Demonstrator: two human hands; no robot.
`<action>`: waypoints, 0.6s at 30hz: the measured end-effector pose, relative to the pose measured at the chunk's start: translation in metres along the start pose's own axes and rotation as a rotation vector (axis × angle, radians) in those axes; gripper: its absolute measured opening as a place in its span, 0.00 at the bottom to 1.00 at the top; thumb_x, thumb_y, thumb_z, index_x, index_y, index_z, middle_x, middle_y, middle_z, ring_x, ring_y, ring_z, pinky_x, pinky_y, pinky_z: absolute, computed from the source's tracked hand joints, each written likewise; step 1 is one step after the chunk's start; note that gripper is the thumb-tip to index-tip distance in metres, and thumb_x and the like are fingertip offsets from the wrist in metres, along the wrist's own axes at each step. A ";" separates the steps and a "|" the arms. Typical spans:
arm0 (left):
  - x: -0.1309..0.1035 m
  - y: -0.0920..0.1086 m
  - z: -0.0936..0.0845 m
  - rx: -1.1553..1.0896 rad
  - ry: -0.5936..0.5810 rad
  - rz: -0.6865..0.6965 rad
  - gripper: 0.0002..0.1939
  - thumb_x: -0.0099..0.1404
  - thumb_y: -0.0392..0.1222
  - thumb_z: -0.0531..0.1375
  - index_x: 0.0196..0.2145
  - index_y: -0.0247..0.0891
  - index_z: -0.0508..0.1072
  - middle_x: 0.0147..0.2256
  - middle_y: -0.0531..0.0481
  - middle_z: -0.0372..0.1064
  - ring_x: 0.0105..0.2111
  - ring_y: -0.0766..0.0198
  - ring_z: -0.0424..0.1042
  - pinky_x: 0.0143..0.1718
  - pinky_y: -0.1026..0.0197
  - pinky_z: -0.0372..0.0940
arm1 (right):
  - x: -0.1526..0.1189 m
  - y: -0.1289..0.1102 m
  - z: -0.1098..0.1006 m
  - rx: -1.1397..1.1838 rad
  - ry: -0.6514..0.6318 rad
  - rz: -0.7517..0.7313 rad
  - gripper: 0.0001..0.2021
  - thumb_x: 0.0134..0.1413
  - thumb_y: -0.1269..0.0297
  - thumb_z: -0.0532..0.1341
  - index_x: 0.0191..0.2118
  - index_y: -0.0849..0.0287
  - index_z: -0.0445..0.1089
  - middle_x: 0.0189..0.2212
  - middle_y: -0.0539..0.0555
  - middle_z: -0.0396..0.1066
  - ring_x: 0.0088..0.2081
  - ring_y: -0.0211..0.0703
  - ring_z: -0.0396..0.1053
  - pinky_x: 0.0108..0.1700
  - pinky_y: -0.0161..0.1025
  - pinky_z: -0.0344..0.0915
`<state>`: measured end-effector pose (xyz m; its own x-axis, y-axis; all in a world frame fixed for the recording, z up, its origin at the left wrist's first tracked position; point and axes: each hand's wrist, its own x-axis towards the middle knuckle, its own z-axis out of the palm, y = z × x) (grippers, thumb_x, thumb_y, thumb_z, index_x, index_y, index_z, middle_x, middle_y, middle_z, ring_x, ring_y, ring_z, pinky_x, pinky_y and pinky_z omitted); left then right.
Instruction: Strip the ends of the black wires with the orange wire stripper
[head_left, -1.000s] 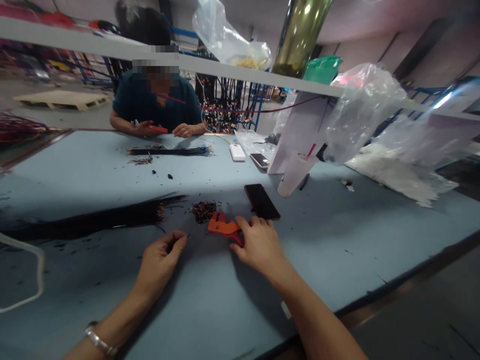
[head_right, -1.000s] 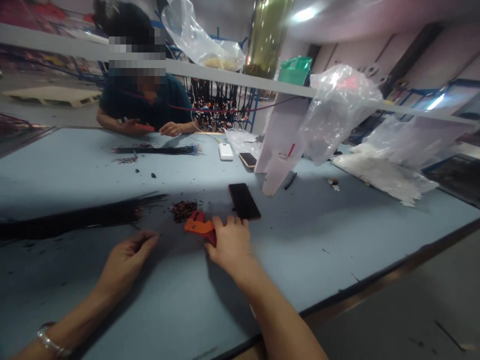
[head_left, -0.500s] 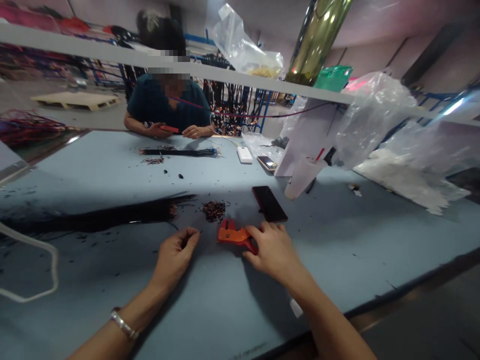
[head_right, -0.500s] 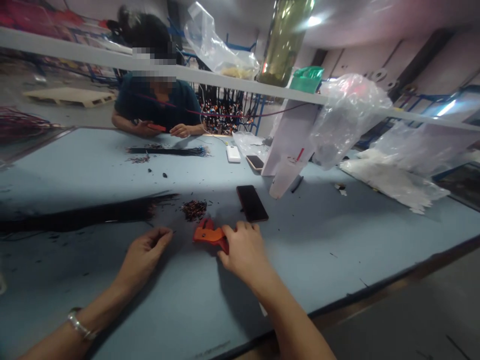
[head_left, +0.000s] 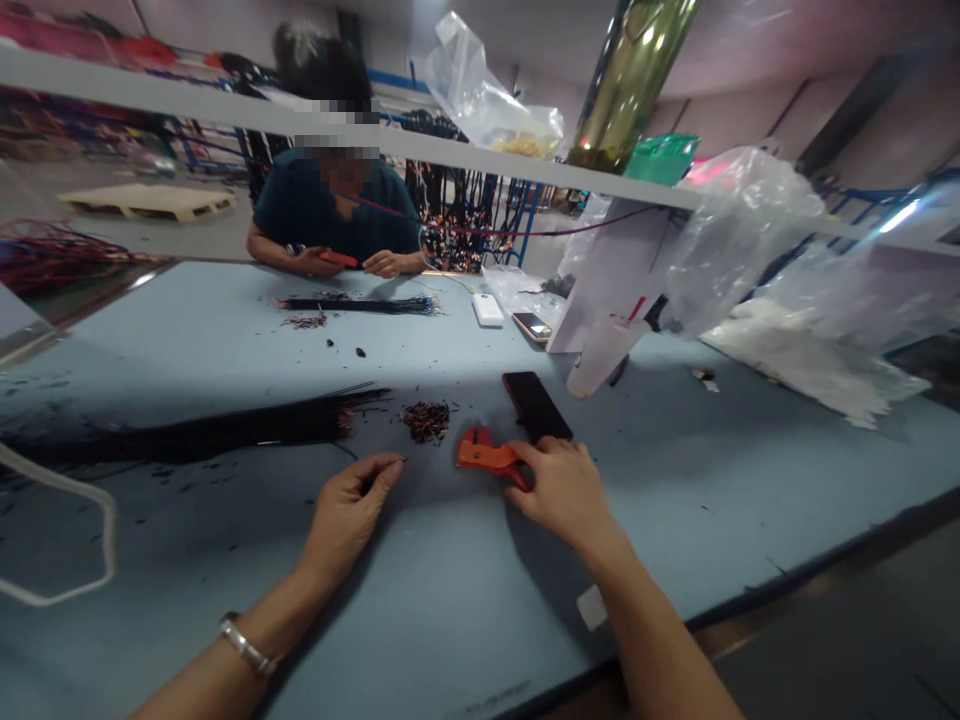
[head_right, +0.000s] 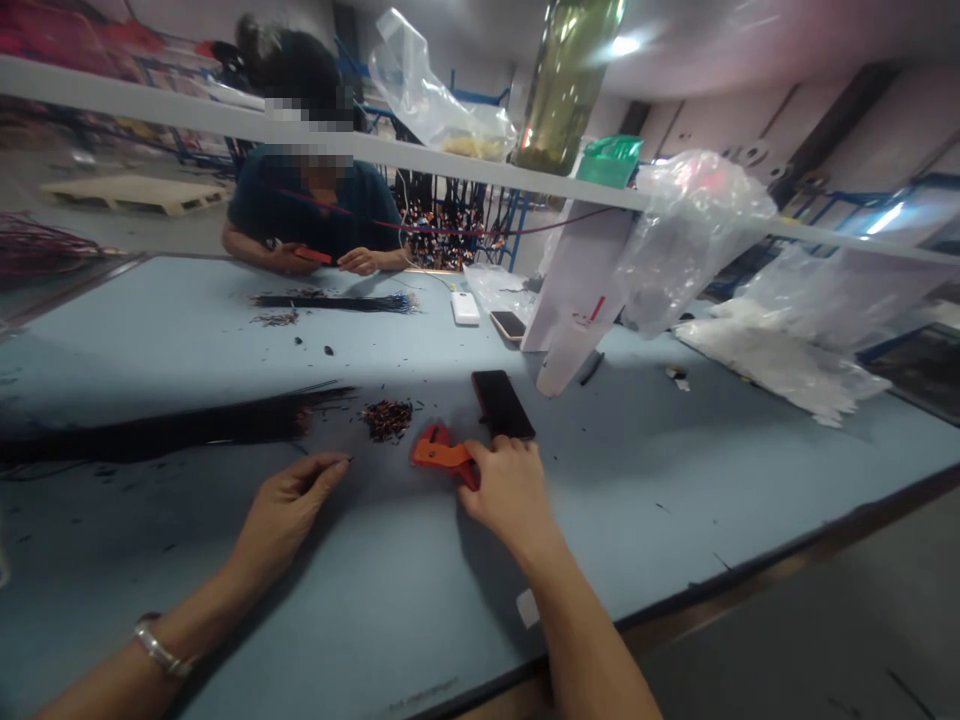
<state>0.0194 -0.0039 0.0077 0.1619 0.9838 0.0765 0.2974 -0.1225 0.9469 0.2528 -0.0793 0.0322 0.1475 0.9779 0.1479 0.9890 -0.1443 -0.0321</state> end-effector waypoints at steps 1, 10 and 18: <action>0.000 0.000 0.000 -0.007 -0.007 -0.001 0.16 0.54 0.53 0.61 0.31 0.37 0.78 0.31 0.48 0.77 0.35 0.56 0.73 0.37 0.60 0.66 | 0.002 -0.005 0.002 0.010 0.002 -0.016 0.22 0.45 0.56 0.65 0.48 0.52 0.72 0.35 0.58 0.72 0.40 0.53 0.68 0.41 0.44 0.54; 0.001 -0.006 -0.001 -0.001 -0.022 0.037 0.16 0.56 0.52 0.60 0.32 0.37 0.77 0.32 0.48 0.77 0.36 0.57 0.72 0.40 0.61 0.65 | 0.013 0.019 0.002 0.037 0.051 0.113 0.24 0.46 0.53 0.63 0.52 0.50 0.69 0.38 0.57 0.72 0.39 0.52 0.69 0.40 0.43 0.55; 0.000 -0.005 -0.002 -0.001 -0.050 0.029 0.17 0.56 0.53 0.60 0.33 0.36 0.77 0.34 0.47 0.77 0.38 0.55 0.72 0.40 0.60 0.65 | 0.048 0.028 -0.003 0.001 -0.063 -0.011 0.22 0.45 0.56 0.65 0.49 0.52 0.72 0.37 0.58 0.72 0.39 0.53 0.69 0.40 0.43 0.56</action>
<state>0.0163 -0.0027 0.0036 0.2174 0.9721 0.0885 0.2911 -0.1511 0.9447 0.2879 -0.0370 0.0410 0.1354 0.9871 0.0857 0.9906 -0.1331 -0.0317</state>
